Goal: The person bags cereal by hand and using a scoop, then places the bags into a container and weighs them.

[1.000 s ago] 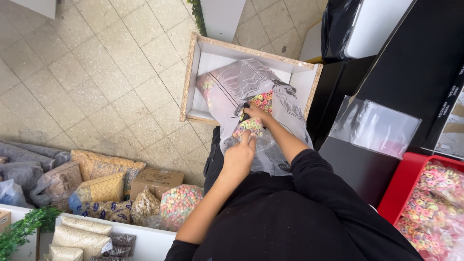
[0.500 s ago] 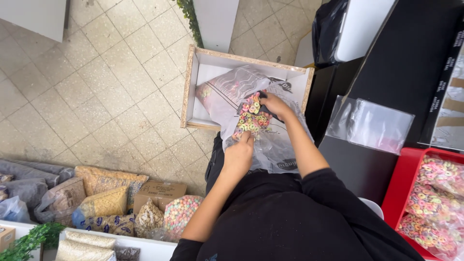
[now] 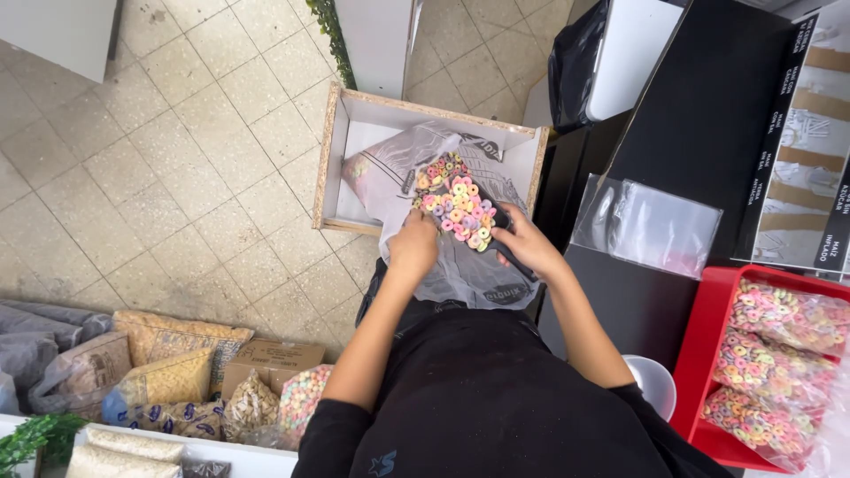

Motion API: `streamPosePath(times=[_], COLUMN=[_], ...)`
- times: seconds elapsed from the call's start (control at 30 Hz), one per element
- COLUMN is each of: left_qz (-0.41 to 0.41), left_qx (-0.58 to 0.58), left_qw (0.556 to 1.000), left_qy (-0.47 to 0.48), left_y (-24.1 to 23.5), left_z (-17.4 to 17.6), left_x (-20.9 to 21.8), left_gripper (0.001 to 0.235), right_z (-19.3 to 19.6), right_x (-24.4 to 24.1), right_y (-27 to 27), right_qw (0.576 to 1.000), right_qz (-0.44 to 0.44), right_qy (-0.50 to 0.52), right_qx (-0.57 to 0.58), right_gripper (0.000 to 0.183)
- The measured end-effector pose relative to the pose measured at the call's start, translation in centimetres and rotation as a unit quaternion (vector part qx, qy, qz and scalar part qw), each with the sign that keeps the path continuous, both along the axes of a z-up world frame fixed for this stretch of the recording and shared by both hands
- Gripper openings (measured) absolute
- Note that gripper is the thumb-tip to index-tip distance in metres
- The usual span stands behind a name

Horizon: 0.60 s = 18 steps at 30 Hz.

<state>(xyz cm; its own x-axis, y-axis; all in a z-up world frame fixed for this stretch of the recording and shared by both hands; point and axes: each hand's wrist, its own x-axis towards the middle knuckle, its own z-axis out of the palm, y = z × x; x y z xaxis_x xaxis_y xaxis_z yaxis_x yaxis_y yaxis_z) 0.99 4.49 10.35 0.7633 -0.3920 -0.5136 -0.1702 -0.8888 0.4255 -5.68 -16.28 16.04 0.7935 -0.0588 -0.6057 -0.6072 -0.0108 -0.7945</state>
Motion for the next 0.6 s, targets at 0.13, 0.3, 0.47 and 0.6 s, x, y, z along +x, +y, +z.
streamPosePath(times=[0.13,0.3,0.47,0.6], left_qz=[0.017,-0.007,-0.031,-0.069], left_qx=[-0.048,-0.140,-0.154,-0.106], left_qw=[0.998,0.990,0.987,0.992], left_qy=[0.030,-0.034,-0.011,0.014], left_y=[-0.2,-0.6,-1.2,-1.4], left_z=[0.1,-0.5,-1.0,1.8], left_x=[1.7,2.4,3.3,3.2], left_gripper=[0.043,0.051,0.061,0.065], right_z=[0.0,-0.6,2.9,3.4], right_x=[-2.1,-3.7,-3.2,-2.9], right_y=[-0.9,-2.4,-2.0,-1.7], right_qw=[1.000,0.998,0.995,0.992], right_qz=[0.013,0.051,0.096,0.119], right_qy=[-0.014,-0.007,0.024,0.039], right_qx=[-0.018,-0.025,-0.026,-0.018], right_gripper=[0.047,0.048,0.051,0.052])
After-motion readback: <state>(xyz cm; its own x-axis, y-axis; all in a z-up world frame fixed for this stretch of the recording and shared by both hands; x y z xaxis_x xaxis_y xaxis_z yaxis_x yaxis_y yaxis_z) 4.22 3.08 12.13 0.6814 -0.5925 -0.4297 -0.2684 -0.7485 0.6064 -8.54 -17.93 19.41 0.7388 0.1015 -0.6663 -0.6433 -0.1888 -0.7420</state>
